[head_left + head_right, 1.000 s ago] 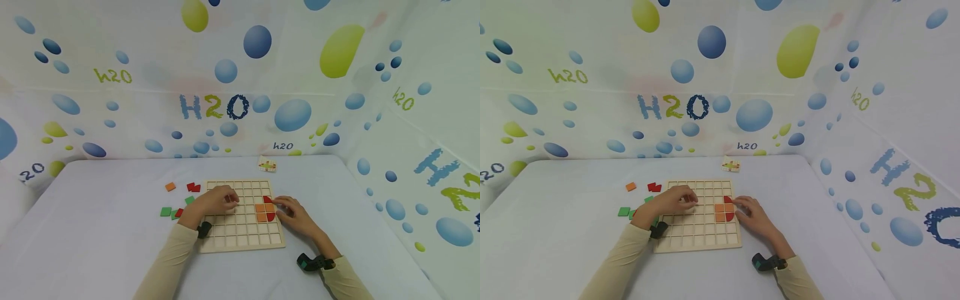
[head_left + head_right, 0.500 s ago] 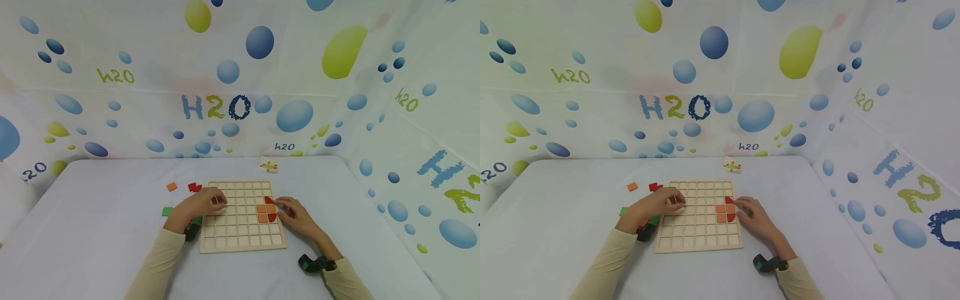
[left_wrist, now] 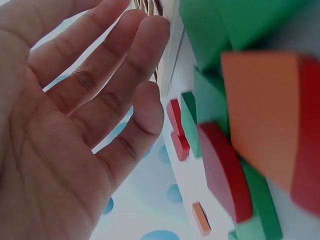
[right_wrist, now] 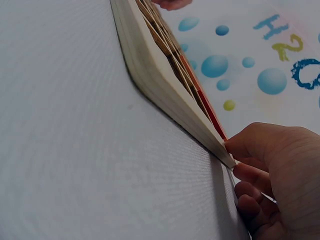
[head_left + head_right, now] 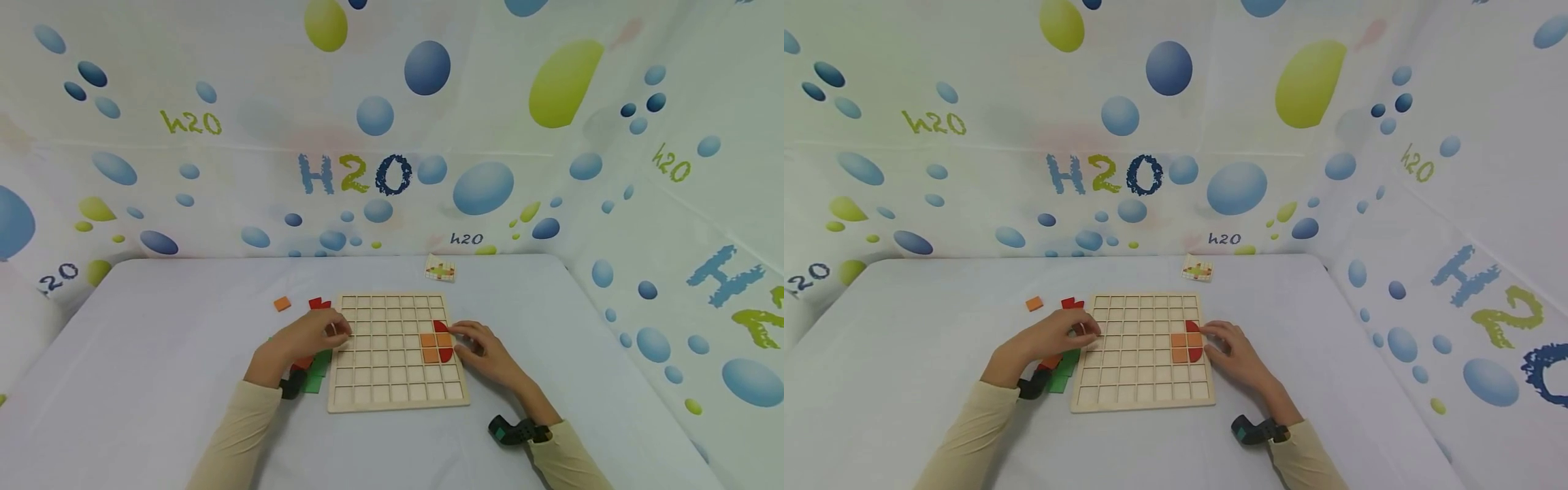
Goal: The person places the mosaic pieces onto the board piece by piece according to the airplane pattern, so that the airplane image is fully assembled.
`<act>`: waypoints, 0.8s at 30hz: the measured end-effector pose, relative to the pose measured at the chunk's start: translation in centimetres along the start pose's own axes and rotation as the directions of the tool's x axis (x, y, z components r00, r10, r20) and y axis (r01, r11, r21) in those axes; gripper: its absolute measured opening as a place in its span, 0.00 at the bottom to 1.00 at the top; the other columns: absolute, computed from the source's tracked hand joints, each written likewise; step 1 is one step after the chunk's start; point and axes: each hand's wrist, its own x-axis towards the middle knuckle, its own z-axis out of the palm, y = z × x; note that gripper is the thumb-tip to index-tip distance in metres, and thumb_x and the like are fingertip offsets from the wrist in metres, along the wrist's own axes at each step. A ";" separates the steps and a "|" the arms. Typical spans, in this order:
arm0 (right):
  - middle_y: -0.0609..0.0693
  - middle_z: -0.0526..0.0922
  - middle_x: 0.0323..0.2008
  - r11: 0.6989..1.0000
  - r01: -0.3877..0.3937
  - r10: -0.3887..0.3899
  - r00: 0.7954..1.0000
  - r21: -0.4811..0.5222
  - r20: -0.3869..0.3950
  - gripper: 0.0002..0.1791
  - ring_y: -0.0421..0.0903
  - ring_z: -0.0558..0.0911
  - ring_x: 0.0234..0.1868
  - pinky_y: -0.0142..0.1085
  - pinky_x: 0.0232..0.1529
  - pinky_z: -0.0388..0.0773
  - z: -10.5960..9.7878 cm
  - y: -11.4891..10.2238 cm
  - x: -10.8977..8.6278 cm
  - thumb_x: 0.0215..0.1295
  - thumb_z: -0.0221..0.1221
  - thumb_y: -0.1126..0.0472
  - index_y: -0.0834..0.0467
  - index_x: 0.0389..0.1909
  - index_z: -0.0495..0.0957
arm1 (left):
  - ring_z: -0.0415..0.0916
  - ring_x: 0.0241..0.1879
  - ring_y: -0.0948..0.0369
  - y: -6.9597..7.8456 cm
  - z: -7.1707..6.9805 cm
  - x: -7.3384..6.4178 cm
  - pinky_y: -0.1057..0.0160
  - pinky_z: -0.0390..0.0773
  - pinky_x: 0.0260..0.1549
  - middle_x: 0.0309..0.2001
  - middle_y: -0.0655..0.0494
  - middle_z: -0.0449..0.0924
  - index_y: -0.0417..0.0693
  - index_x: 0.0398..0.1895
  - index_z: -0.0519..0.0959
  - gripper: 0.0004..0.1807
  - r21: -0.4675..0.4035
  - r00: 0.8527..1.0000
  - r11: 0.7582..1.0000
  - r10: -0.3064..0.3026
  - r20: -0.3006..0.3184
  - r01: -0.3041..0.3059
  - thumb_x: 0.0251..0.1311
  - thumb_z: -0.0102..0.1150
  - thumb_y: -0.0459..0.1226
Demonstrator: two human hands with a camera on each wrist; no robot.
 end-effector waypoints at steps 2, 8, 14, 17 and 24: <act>0.61 0.76 0.56 1.000 0.005 -0.005 1.000 0.008 0.000 0.19 0.48 0.72 0.42 0.33 0.37 0.70 0.0 0.2 0.0 0.64 0.60 0.68 0.63 0.57 0.77 | 0.72 0.37 0.62 -0.2 -0.2 -0.2 0.63 0.75 0.37 0.36 0.59 0.77 0.44 0.40 0.81 0.04 -0.010 1.000 1.000 -0.009 0.002 0.009 0.64 0.60 0.35; 0.60 0.76 0.57 1.000 -0.004 0.004 1.000 0.013 0.003 0.19 0.42 0.71 0.44 0.32 0.39 0.70 -0.1 0.1 -0.1 0.65 0.61 0.66 0.61 0.57 0.77 | 0.73 0.37 0.61 -0.7 -0.6 -0.9 0.61 0.75 0.39 0.35 0.59 0.78 0.43 0.40 0.81 0.05 -0.007 1.000 1.000 -0.024 0.007 0.024 0.63 0.61 0.34; 0.59 0.76 0.58 1.000 -0.023 0.023 1.000 0.003 0.006 0.20 0.42 0.71 0.45 0.32 0.39 0.70 -0.1 0.1 -0.3 0.65 0.61 0.65 0.61 0.58 0.77 | 0.74 0.39 0.60 -1.0 -0.9 -1.4 0.58 0.78 0.44 0.37 0.58 0.79 0.43 0.41 0.81 0.08 -0.006 0.996 0.997 -0.074 0.044 0.074 0.59 0.65 0.34; 0.59 0.76 0.58 1.000 -0.024 0.024 1.000 0.001 0.007 0.20 0.42 0.71 0.44 0.32 0.39 0.70 -0.1 0.1 -0.3 0.65 0.61 0.65 0.61 0.58 0.77 | 0.75 0.42 0.58 -1.2 -1.0 -1.7 0.56 0.78 0.47 0.40 0.57 0.80 0.43 0.42 0.82 0.11 -0.023 0.993 0.994 -0.102 0.066 0.104 0.55 0.68 0.34; 0.59 0.76 0.57 1.000 -0.012 0.012 1.000 -0.003 0.003 0.19 0.43 0.71 0.44 0.32 0.39 0.71 -0.1 0.0 -0.2 0.64 0.61 0.65 0.61 0.57 0.78 | 0.72 0.45 0.57 -2.1 -1.2 -2.3 0.55 0.76 0.49 0.43 0.54 0.78 0.43 0.40 0.84 0.12 -0.018 0.994 0.996 -0.083 0.077 0.085 0.51 0.70 0.31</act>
